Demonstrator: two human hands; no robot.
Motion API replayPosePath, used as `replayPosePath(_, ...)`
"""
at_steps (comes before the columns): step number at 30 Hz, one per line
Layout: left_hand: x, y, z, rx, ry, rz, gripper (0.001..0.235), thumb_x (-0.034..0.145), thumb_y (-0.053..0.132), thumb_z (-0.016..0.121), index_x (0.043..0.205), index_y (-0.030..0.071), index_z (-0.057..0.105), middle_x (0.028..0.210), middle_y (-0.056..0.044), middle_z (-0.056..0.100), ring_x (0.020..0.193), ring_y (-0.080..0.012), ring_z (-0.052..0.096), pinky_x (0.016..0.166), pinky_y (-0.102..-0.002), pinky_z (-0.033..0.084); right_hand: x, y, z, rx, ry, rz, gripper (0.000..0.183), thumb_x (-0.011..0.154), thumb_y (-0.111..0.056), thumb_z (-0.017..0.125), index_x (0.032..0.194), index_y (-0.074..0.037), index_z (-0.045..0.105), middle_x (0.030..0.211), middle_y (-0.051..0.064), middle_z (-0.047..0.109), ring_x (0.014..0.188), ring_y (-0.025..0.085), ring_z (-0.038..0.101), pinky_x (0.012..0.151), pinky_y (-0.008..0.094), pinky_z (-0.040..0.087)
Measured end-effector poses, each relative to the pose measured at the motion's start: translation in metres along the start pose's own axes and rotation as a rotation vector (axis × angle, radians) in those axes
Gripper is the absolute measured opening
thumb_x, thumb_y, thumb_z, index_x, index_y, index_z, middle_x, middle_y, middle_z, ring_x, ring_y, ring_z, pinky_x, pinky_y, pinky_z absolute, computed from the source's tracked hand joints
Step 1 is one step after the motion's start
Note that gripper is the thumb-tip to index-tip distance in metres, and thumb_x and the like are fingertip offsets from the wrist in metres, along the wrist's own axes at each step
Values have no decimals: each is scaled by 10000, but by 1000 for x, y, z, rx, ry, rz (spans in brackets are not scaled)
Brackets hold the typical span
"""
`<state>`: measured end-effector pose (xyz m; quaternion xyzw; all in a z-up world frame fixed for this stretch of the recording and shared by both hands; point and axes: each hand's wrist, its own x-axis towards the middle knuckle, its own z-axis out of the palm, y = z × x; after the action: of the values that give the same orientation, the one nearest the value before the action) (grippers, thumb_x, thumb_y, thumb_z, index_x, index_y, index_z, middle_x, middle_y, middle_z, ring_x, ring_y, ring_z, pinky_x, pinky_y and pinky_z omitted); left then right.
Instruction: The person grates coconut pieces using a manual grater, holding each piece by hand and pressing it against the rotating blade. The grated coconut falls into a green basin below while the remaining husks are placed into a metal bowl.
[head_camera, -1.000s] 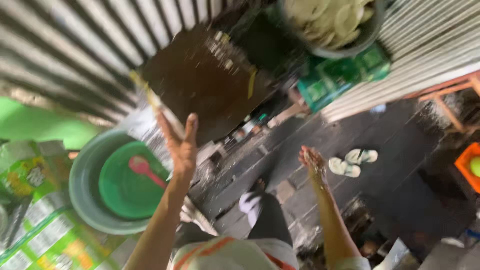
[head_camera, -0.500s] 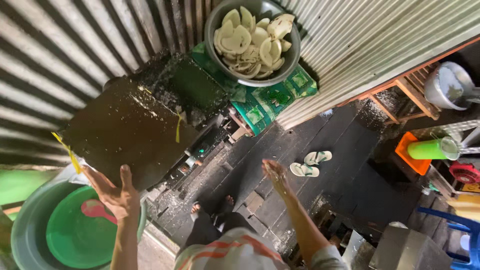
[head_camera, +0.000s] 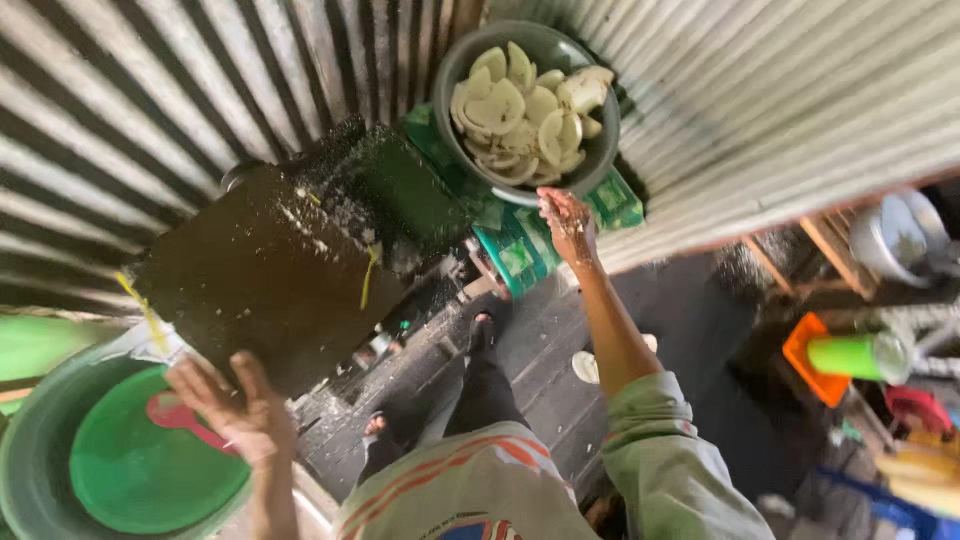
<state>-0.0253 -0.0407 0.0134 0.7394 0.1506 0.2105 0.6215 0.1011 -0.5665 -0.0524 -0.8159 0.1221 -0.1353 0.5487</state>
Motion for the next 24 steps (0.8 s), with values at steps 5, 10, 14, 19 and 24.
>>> replayPosePath(5, 21, -16, -5, 477, -38, 48, 722, 1106, 147, 632, 1723, 164, 258, 1790, -238, 110, 1689, -384, 153, 1392, -478, 237, 115, -17, -2, -249, -208, -256, 263, 1031, -228, 669, 1217, -44, 693, 1044, 85, 763, 888, 182, 753, 764, 310, 595)
replayPosePath(10, 19, 13, 12, 521, -78, -95, 733, 1141, 298, 548, 1721, 109, 141, 1794, -256, 153, 1677, -421, 160, 1300, -494, 197, 208, 3, -2, -763, -258, -721, 322, 814, -147, 717, 1135, -130, 726, 1027, 128, 730, 945, 374, 675, 817, 506, 541)
replayPosePath(14, 30, 53, 41, 595, 104, -359, 764, 1151, 467, 472, 1700, 60, 129, 1726, -281, 214, 1578, -440, 241, 1249, -505, 315, 260, 36, -18, -895, -377, -383, 313, 959, -201, 678, 1270, -192, 713, 1155, 128, 700, 1024, 371, 620, 890, 509, 504)
replayPosePath(19, 38, 68, 70, 749, 186, -295, 778, 1133, 536, 399, 1664, -8, 232, 1596, -332, 385, 1443, -481, 407, 1122, -527, 387, 300, 74, -69, -954, -632, -556, 406, 874, -122, 636, 1269, -188, 702, 1260, 111, 676, 1181, 318, 604, 954, 449, 500)
replayPosePath(24, 29, 51, 55, 929, 193, -181, 755, 1176, 537, 418, 1611, -75, 336, 1521, -352, 495, 1345, -509, 521, 1024, -541, 488, 292, 115, -63, -831, -700, -383, 327, 937, -201, 666, 1259, -146, 683, 1168, 100, 711, 1035, 281, 657, 894, 390, 543)
